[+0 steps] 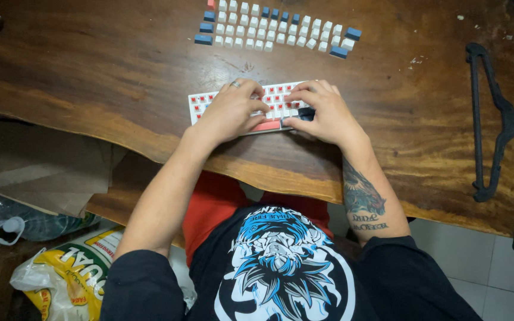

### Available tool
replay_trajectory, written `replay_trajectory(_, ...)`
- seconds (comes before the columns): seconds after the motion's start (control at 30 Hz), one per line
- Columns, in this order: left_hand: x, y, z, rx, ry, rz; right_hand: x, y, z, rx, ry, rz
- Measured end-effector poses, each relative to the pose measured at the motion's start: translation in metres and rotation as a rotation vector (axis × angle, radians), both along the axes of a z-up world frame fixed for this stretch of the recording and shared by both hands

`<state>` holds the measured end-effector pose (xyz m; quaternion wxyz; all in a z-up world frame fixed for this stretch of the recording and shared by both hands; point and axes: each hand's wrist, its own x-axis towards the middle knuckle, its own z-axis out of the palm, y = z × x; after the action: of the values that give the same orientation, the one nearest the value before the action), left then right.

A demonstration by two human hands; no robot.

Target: The person assembles a compact mechanical keyboard by inserting keycaps into the switch plate. They pick up individual keycaps from a pile on the table and press them into place on the keyboard, working across multiple rows.

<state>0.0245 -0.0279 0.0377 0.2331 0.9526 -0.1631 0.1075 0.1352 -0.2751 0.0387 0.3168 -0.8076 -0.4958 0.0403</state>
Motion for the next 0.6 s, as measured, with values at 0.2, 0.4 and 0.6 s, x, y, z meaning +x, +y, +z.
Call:
replay_trajectory(0.2,0.014,-0.01,0.007,0.214,-0.055,-0.088,-0.001,0.0,0.0,0.003,-0.022,-0.006)
replay_trajectory(0.4,0.01,-0.018,0.002,0.086,-0.025,-0.02,-0.004,0.001,0.001,-0.021,-0.021,-0.011)
replay_trajectory(0.6,0.005,-0.019,-0.005,-0.045,-0.073,0.032,-0.006,0.003,0.001,-0.028,-0.06,-0.023)
